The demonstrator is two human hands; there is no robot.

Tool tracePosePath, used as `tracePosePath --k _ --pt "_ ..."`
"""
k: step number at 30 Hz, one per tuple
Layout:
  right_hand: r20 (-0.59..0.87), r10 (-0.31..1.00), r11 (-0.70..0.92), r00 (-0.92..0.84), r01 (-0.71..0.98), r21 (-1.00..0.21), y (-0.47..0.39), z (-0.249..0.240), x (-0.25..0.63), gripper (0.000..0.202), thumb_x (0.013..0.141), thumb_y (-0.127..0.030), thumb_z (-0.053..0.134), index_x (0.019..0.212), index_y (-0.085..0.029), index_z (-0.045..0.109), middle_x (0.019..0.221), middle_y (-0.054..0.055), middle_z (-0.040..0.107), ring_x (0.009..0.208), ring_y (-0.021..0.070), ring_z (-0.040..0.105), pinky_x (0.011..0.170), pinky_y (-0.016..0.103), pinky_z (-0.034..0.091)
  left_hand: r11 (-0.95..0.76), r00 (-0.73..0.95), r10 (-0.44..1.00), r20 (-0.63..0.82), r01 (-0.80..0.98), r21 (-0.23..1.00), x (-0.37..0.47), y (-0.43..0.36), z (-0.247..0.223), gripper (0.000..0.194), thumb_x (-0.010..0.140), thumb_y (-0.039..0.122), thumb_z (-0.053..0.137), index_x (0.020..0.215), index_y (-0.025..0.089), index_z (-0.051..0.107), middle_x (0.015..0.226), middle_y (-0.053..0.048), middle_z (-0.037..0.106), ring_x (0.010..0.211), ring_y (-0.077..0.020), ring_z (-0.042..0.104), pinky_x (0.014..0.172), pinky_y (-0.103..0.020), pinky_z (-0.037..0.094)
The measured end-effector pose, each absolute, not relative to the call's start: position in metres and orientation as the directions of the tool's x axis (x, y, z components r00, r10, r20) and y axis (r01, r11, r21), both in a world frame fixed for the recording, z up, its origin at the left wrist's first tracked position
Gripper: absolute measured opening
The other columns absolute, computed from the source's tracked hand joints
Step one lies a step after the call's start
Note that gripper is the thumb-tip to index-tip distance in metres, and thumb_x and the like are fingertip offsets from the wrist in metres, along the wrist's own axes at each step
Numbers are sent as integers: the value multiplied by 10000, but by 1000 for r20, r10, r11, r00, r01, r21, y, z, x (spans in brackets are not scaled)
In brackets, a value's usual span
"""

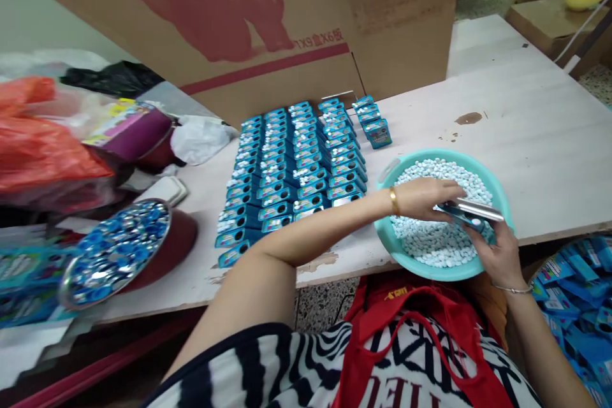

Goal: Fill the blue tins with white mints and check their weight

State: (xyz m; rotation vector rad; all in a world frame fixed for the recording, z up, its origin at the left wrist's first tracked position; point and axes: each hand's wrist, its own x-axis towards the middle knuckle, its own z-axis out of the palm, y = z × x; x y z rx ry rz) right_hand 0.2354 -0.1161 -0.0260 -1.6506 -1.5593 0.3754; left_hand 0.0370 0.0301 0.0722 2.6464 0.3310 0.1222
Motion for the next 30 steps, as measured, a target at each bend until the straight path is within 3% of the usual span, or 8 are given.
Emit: tracePosePath --k 3,6,8,11,15,19,27,30 --pt "313 930 114 193 658 -744 -115 -28 234 483 843 -460 686 1254 -230 582 1161 111 695 1081 312 662 911 457 530 -836 971 234 57 171 522 35 33 55 272 934 351 567 1121 154 564 1100 -105 625 942 -164 608 773 -267 467" --pt "361 900 160 244 586 -795 -113 -27 231 618 827 -426 713 1371 -235 490 1277 114 638 1147 289 636 993 475 503 -812 934 316 169 174 557 19 49 67 261 922 372 585 1086 168 572 1044 -92 628 912 -161 593 788 -275 464" --pt "386 890 184 243 584 -791 -112 -23 229 633 825 -410 721 1383 -235 482 1279 106 635 1171 279 623 1019 476 489 -807 862 444 243 267 527 2 71 78 268 907 393 603 1048 166 586 993 -87 632 886 -167 580 782 -286 453" --pt "389 899 180 199 643 -744 -113 -18 227 521 849 -386 704 1319 -231 542 1127 75 697 1116 261 648 986 449 505 -760 719 631 291 498 418 -27 118 80 286 879 373 634 1046 145 596 1000 -91 632 912 -186 565 811 -296 434" --pt "397 899 186 185 659 -729 -115 -18 227 414 872 -362 680 1251 -227 578 1013 52 714 985 232 680 927 417 525 -550 547 833 82 804 226 -54 174 49 318 863 316 635 1118 132 587 1115 -97 619 1036 -214 556 893 -290 416" --pt "398 903 191 163 677 -711 -114 -23 230 353 877 -355 674 1199 -230 601 966 37 716 928 220 683 857 388 536 -401 409 909 -80 911 94 -66 198 14 334 864 315 623 1147 142 580 1190 -111 590 1072 -231 575 895 -285 429" --pt "463 870 235 168 685 -689 -118 -15 220 231 896 -301 643 1116 -235 616 926 34 706 889 201 672 843 383 541 -290 288 948 -137 957 10 -71 181 13 513 855 335 607 1302 124 469 1418 -204 434 1138 -310 588 921 -387 482" --pt "511 814 230 276 655 -719 -120 -30 238 190 921 -340 580 1068 -229 628 1093 73 684 1067 218 638 956 414 513 -309 308 951 29 951 5 -62 164 22 573 855 472 563 1295 121 459 1366 -143 496 1211 -259 520 988 -349 470"
